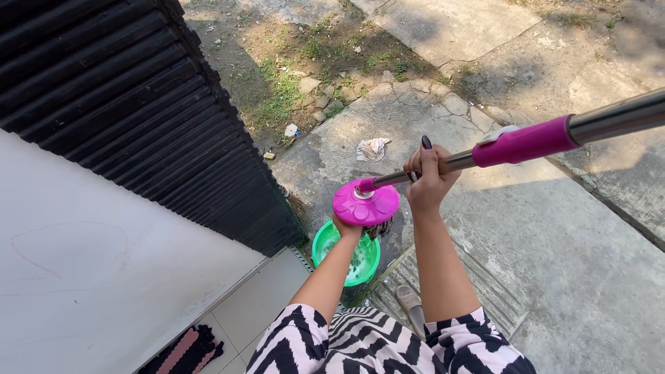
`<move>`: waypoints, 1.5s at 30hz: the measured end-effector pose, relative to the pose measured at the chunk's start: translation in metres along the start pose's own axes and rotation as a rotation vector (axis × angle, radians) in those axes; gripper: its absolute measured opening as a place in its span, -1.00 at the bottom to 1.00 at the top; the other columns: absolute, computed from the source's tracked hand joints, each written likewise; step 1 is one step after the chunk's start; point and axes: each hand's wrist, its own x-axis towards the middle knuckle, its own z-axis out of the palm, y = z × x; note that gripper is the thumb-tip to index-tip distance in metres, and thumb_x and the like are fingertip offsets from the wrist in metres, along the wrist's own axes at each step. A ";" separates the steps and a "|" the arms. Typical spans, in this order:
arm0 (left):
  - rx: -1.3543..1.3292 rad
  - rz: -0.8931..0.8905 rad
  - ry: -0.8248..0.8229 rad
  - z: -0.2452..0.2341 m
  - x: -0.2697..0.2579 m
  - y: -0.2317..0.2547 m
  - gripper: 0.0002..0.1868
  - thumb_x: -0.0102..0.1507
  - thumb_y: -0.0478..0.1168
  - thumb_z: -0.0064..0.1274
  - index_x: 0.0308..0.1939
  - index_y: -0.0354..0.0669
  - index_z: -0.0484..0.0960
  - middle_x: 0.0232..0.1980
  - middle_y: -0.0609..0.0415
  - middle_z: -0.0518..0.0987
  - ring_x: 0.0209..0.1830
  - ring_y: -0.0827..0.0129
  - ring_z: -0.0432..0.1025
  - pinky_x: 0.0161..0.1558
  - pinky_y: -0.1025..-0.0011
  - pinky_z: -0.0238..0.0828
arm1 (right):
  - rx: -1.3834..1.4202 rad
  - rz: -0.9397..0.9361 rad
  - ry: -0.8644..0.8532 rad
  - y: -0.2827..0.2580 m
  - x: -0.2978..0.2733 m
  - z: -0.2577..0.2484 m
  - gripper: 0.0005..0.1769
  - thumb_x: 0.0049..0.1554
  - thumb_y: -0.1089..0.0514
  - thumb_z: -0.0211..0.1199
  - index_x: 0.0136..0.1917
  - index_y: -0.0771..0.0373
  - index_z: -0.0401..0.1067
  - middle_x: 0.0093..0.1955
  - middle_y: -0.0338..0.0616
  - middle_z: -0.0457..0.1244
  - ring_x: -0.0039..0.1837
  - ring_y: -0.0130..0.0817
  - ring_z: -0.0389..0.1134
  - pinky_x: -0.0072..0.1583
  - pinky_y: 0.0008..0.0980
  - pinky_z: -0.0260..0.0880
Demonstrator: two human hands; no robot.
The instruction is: Mopping tiled floors in various rooms of a home.
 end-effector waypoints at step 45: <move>0.436 0.144 -0.302 -0.064 -0.050 0.084 0.22 -0.04 -0.11 0.45 0.44 -0.40 -0.12 0.50 -0.41 -0.14 0.54 -0.28 -0.19 0.46 -0.18 -0.21 | 0.264 -0.061 0.111 -0.027 -0.009 -0.049 -0.62 0.30 0.29 0.02 -0.34 0.13 0.04 -0.48 -0.30 -0.12 -0.42 -0.49 -0.15 -0.35 -0.41 -0.10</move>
